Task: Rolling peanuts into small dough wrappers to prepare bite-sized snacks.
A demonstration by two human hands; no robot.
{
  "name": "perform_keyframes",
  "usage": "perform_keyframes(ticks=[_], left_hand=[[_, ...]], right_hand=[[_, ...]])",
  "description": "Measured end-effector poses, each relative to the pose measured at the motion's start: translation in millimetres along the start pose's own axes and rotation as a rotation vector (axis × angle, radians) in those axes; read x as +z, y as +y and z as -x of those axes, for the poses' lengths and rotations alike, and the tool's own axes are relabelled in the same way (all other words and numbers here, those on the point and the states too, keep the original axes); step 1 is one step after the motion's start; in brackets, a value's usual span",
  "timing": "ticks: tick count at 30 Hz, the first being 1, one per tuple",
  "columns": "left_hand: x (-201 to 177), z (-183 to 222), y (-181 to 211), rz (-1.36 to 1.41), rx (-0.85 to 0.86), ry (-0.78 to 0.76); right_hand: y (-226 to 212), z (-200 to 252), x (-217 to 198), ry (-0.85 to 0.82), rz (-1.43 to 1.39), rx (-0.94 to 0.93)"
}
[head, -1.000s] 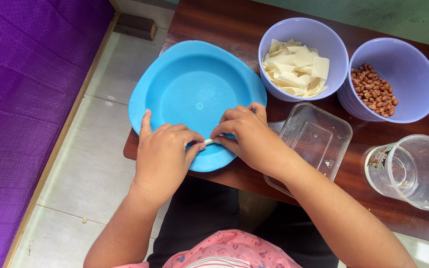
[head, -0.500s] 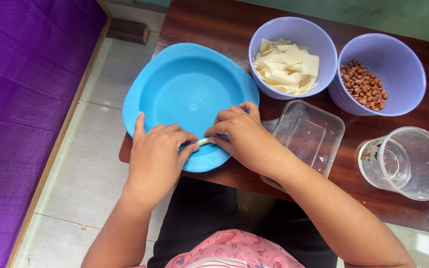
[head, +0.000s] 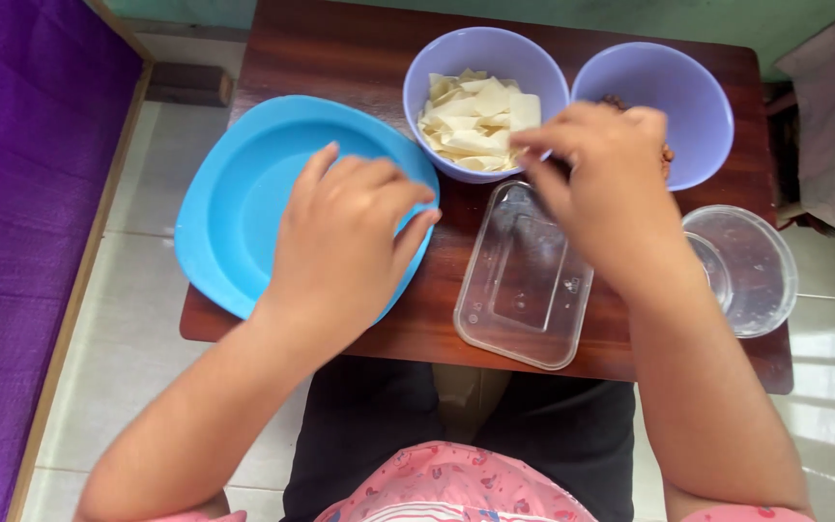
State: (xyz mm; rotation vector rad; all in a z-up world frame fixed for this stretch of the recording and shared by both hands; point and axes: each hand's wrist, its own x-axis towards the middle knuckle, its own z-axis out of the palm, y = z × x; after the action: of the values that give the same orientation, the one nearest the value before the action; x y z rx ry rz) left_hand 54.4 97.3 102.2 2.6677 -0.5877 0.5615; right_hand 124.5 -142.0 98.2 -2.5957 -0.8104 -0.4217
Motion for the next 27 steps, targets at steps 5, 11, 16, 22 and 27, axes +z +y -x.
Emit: perform_keyframes(ticks=[5, 11, 16, 22, 27], left_hand=[[57.8, -76.8, -7.4, -0.089, 0.014, -0.144], [123.8, -143.4, -19.4, -0.19, -0.125, -0.382], [119.2, -153.1, -10.9, -0.044, -0.177, -0.47], [126.4, -147.4, -20.8, -0.01, -0.196, -0.432], [101.5, -130.6, -19.1, 0.193, -0.125, -0.208]], right_hand=[[42.7, -14.4, 7.3, 0.058, 0.334, 0.032], [44.1, -41.2, 30.6, -0.028, 0.605, 0.022], [61.1, -55.5, 65.4, -0.1, 0.706, 0.045], [56.9, -46.7, 53.8, -0.11, 0.447, 0.057], [26.8, -33.8, 14.6, -0.086, -0.01, 0.2]])
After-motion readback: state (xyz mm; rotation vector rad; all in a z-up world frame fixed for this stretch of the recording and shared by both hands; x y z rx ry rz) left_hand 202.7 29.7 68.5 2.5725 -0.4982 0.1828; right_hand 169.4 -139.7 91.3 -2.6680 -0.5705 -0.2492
